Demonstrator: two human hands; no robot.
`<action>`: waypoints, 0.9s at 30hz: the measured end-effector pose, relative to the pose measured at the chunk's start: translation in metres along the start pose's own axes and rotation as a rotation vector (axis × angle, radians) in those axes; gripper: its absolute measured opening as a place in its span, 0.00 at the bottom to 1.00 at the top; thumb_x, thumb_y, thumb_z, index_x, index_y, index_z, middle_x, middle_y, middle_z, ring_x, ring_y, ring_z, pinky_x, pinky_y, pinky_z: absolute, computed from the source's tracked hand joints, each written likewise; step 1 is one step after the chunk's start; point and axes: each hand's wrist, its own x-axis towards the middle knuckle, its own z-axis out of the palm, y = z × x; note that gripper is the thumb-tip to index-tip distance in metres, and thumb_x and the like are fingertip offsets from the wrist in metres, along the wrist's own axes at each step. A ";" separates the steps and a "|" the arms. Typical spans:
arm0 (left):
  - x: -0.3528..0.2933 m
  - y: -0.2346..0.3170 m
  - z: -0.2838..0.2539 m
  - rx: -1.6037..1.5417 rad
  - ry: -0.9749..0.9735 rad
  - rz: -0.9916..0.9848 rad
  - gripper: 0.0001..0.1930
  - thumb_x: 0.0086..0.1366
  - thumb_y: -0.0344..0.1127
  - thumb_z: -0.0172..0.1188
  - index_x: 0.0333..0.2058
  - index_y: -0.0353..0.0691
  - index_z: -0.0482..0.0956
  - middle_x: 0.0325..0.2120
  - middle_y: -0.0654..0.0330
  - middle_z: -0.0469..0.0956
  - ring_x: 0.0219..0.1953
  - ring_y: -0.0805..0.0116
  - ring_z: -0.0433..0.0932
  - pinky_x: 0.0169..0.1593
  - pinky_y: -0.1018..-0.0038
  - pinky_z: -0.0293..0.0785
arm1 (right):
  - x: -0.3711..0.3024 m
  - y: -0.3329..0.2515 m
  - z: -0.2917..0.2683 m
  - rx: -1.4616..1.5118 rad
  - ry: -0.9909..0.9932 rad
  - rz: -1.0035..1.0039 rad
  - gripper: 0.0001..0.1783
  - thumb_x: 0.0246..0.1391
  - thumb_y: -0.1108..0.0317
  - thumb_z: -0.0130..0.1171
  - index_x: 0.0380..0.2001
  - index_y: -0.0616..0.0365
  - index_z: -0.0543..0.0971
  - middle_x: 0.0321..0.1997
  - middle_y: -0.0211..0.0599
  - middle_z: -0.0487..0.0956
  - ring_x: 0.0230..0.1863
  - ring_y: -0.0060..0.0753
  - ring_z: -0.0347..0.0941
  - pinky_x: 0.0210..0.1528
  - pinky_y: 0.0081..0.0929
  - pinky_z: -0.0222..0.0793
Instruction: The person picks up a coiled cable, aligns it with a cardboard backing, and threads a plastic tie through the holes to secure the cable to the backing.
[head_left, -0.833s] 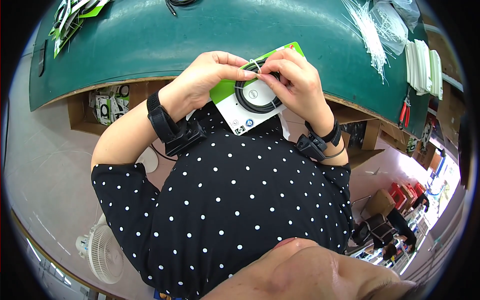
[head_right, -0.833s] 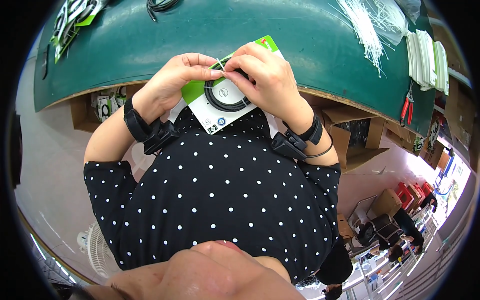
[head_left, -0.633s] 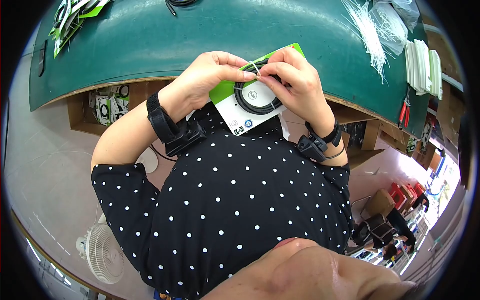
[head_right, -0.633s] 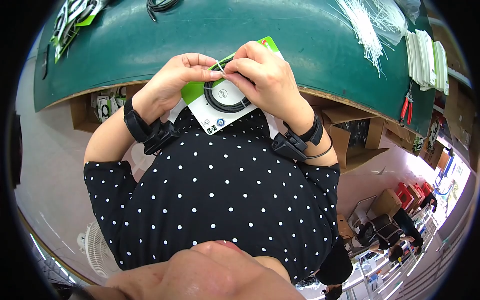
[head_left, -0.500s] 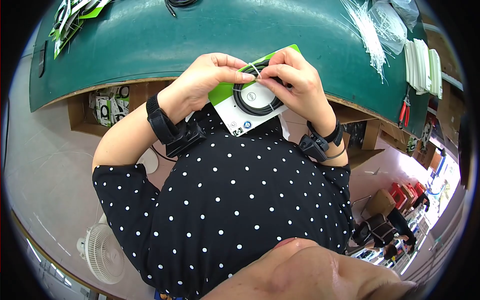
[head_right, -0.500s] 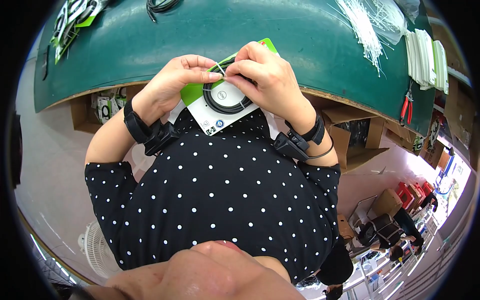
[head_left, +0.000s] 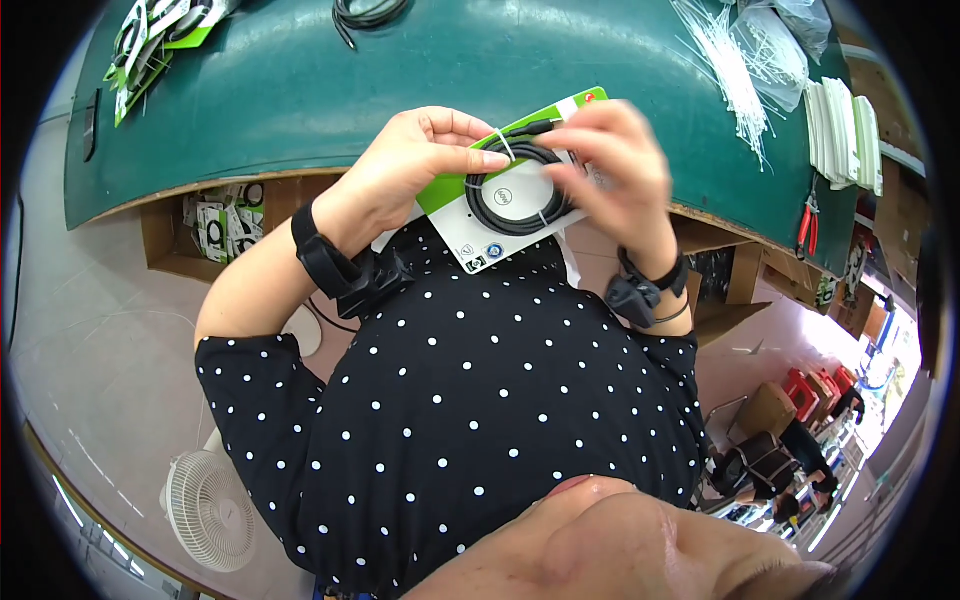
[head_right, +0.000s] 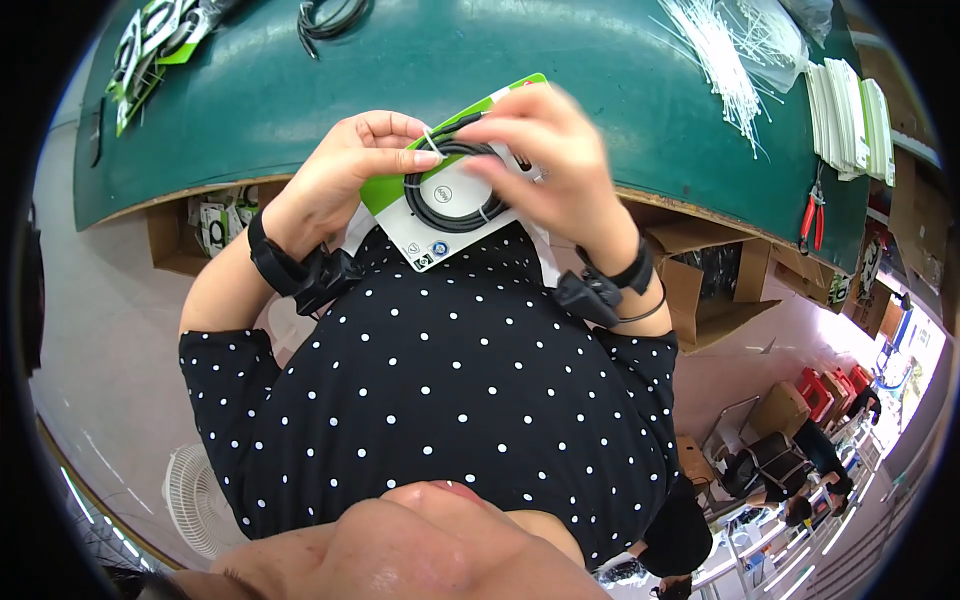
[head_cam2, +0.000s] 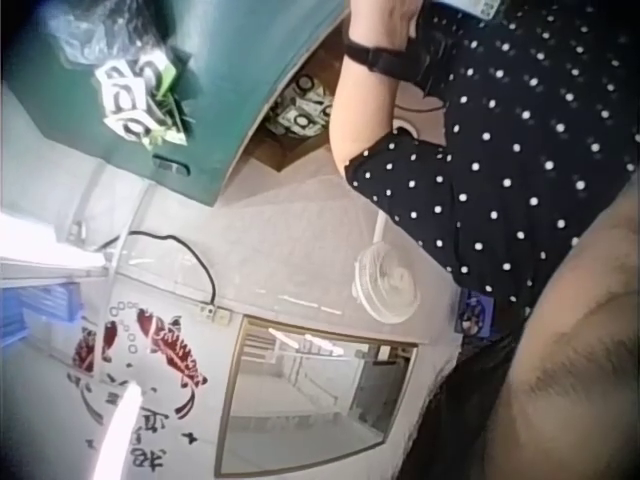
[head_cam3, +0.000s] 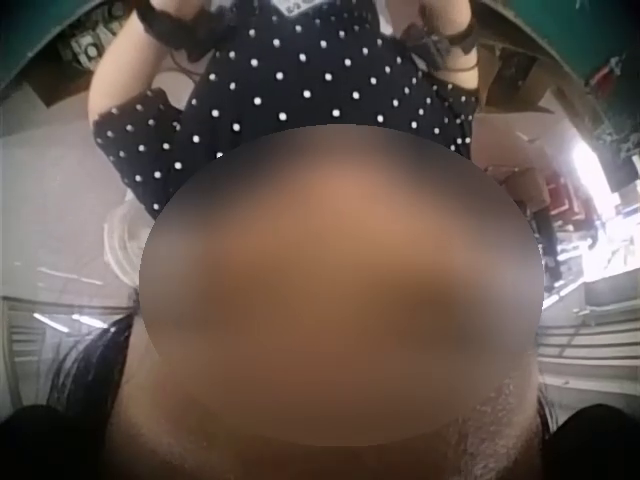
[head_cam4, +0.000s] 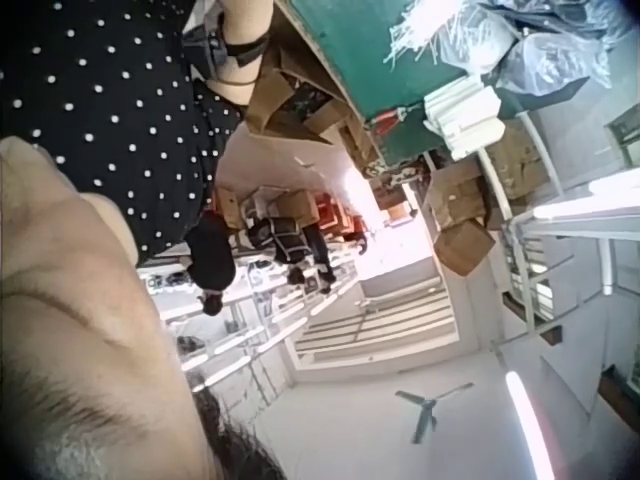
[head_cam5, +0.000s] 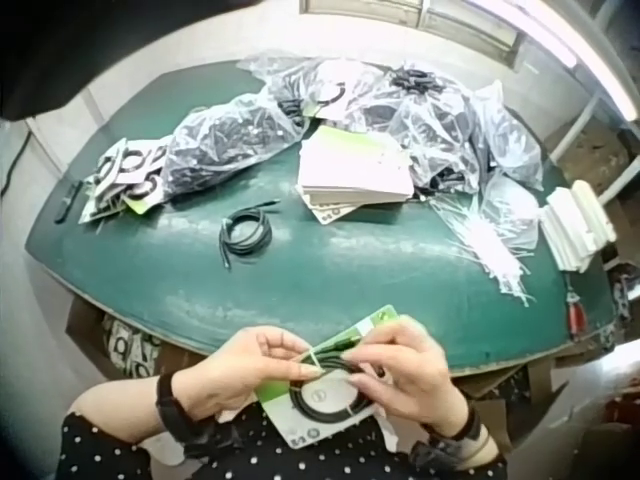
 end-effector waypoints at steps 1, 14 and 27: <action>-0.003 0.003 0.000 0.012 -0.002 0.010 0.15 0.52 0.25 0.69 0.39 0.31 0.76 0.32 0.56 0.82 0.34 0.71 0.81 0.41 0.75 0.78 | -0.006 0.006 -0.013 0.065 0.256 0.069 0.06 0.47 0.73 0.65 0.31 0.60 0.80 0.34 0.31 0.76 0.32 0.26 0.72 0.32 0.23 0.67; -0.007 0.031 0.010 -0.037 -0.112 0.099 0.14 0.53 0.21 0.67 0.38 0.33 0.76 0.35 0.56 0.82 0.37 0.72 0.81 0.44 0.77 0.77 | -0.071 0.073 0.040 1.455 0.226 0.582 0.21 0.63 0.62 0.52 0.53 0.68 0.71 0.48 0.45 0.78 0.41 0.27 0.78 0.41 0.17 0.75; 0.005 0.023 -0.002 -0.094 -0.098 0.065 0.12 0.56 0.19 0.63 0.39 0.36 0.76 0.36 0.57 0.81 0.37 0.71 0.80 0.44 0.76 0.76 | -0.059 0.074 0.034 0.595 0.117 0.318 0.22 0.47 0.62 0.65 0.47 0.53 0.76 0.46 0.36 0.77 0.45 0.38 0.73 0.46 0.32 0.68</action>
